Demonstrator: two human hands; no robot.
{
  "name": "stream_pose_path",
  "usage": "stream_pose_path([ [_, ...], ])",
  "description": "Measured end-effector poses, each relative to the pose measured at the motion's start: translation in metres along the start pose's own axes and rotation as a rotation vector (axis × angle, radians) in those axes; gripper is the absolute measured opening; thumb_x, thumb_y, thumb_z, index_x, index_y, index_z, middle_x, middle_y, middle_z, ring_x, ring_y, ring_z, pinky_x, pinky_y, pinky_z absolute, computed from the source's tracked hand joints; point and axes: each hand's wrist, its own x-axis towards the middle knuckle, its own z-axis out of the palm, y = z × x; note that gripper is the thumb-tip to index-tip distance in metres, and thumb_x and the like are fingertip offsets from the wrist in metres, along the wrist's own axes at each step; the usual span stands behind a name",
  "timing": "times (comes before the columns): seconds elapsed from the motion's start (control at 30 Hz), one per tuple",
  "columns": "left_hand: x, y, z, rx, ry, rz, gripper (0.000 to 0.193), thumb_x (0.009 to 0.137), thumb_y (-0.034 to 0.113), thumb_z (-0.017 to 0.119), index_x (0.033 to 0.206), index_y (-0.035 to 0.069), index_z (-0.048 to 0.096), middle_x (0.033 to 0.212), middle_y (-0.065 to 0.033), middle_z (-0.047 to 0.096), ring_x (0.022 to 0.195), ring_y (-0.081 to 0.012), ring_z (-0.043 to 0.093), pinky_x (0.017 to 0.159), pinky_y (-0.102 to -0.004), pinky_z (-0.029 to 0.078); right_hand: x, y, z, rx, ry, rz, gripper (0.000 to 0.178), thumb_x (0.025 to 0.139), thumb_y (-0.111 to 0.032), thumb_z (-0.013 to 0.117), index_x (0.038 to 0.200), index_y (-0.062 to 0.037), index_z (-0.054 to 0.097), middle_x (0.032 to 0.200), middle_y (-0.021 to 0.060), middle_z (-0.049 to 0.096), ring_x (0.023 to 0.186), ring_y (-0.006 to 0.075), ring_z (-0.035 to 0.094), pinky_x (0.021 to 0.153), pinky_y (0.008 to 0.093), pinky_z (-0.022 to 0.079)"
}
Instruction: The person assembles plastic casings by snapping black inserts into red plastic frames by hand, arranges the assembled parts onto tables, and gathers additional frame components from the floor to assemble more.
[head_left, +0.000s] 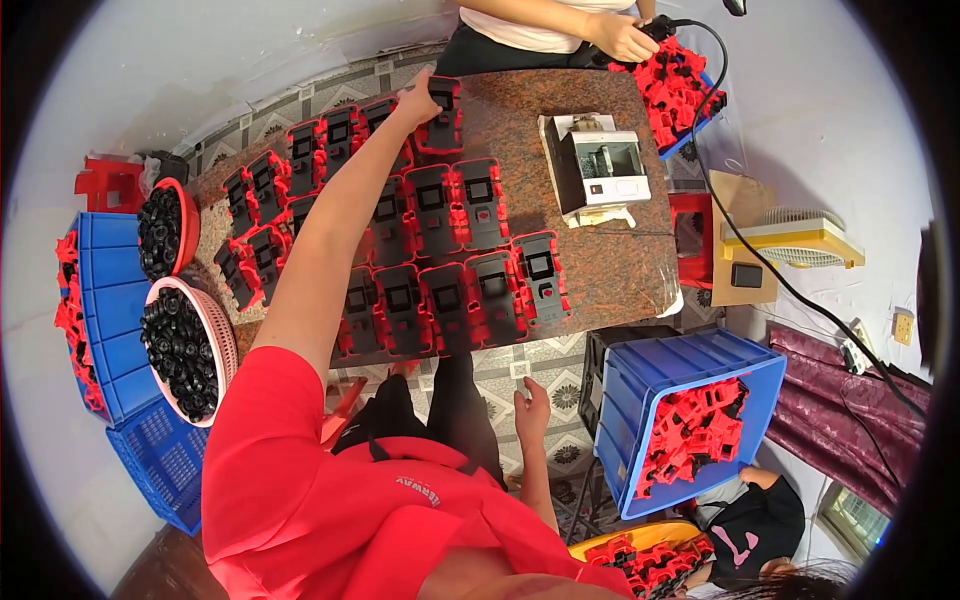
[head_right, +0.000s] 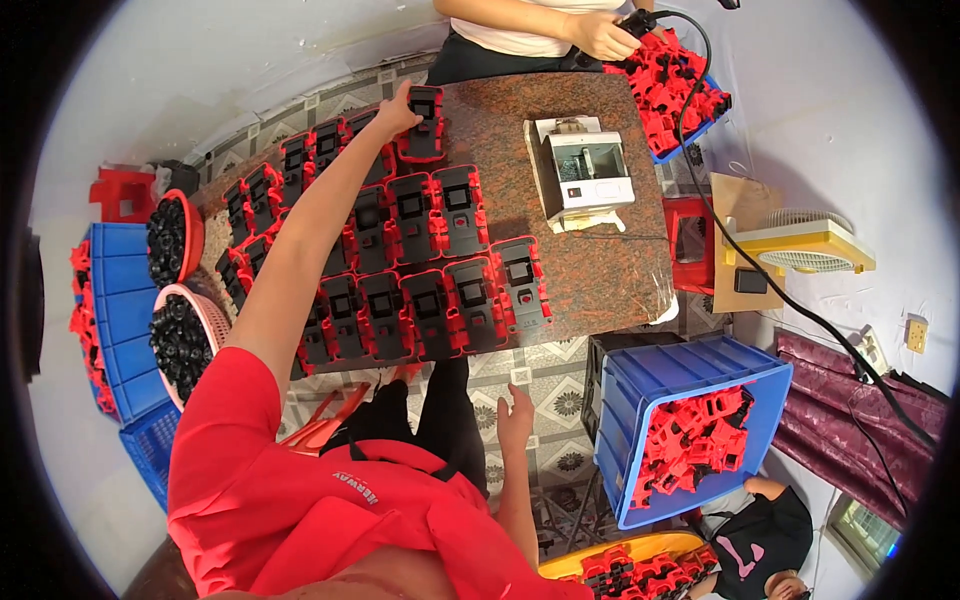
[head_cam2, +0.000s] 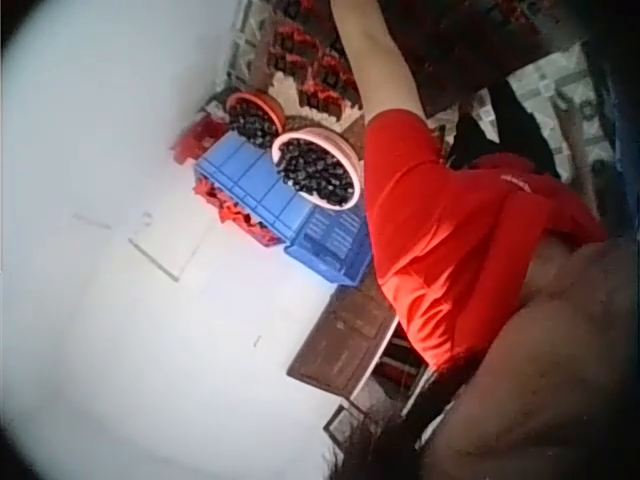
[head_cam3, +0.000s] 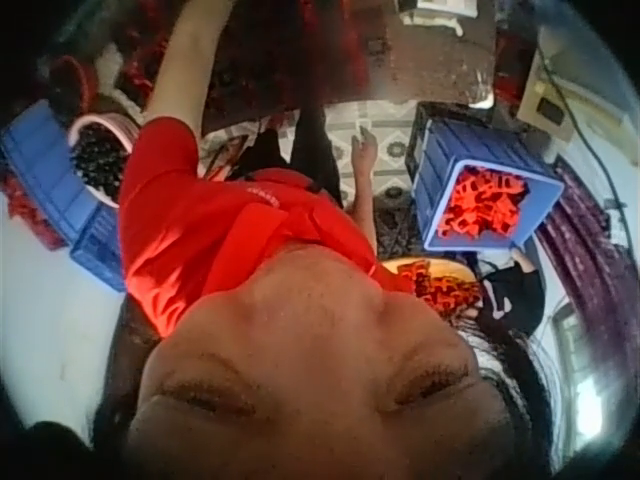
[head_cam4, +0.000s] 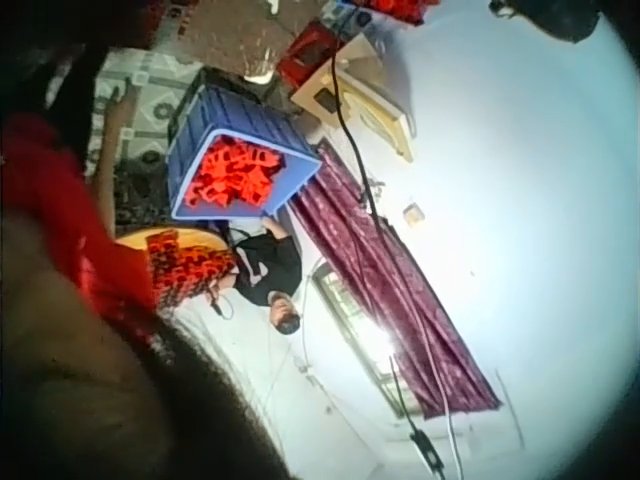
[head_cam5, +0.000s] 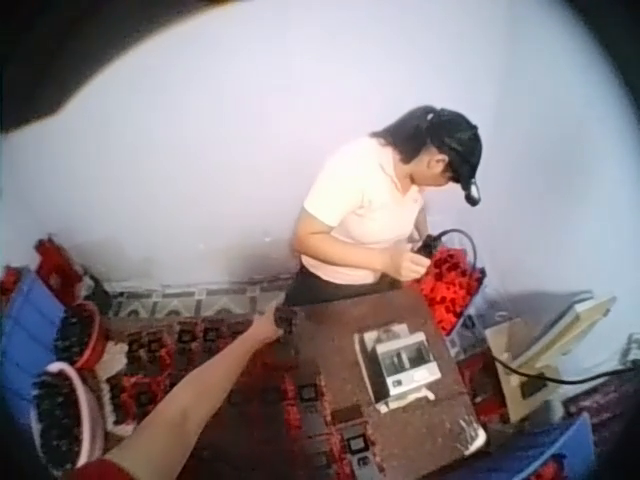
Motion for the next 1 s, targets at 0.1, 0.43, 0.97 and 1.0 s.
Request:
stream_pose_path([
  [0.1,0.000,-0.001,-0.004,0.111,-0.044,0.066,0.093,0.082,0.028,0.072,0.151,0.027,0.011,0.136,-0.0259,0.046,0.116,-0.0512,0.048,0.091,-0.0489,0.048,0.002,-0.001,-0.001,0.019,-0.018,0.044,0.035,0.084,-0.009,0.063,0.118,-0.0010,0.058,0.110,0.0174,0.061,0.101,0.0342,0.056,0.086,0.0411,0.044],
  [0.43,-0.016,0.000,-0.004,-0.249,-0.194,-0.036,0.090,0.080,0.021,0.073,0.150,0.019,0.017,0.125,-0.0252,0.056,0.113,-0.0404,0.056,0.085,-0.0470,0.051,0.006,0.012,-0.003,-0.074,-0.027,0.015,0.036,0.085,-0.007,0.062,0.121,0.0007,0.058,0.114,0.0148,0.061,0.104,0.0262,0.060,0.078,0.0324,0.051],
  [0.97,-0.162,-0.001,-0.064,-0.117,0.190,0.577,0.050,0.086,0.010,0.058,0.134,0.010,0.047,0.116,-0.0222,0.059,0.103,-0.0413,0.056,0.092,-0.0468,0.045,-0.057,0.012,0.016,-0.151,0.140,0.008,0.036,0.083,-0.013,0.065,0.118,-0.0061,0.060,0.107,0.0160,0.062,0.094,0.0311,0.061,0.077,0.0378,0.051],
  [1.0,-0.202,-0.002,-0.076,-0.199,0.061,0.501,0.048,0.089,0.011,0.058,0.136,0.010,0.047,0.116,-0.0175,0.061,0.099,-0.0296,0.061,0.086,-0.0369,0.049,-0.072,0.012,0.022,-0.136,0.199,0.057,0.036,0.083,-0.013,0.065,0.118,-0.0061,0.060,0.107,0.0160,0.062,0.094,0.0311,0.061,0.077,0.0378,0.051],
])
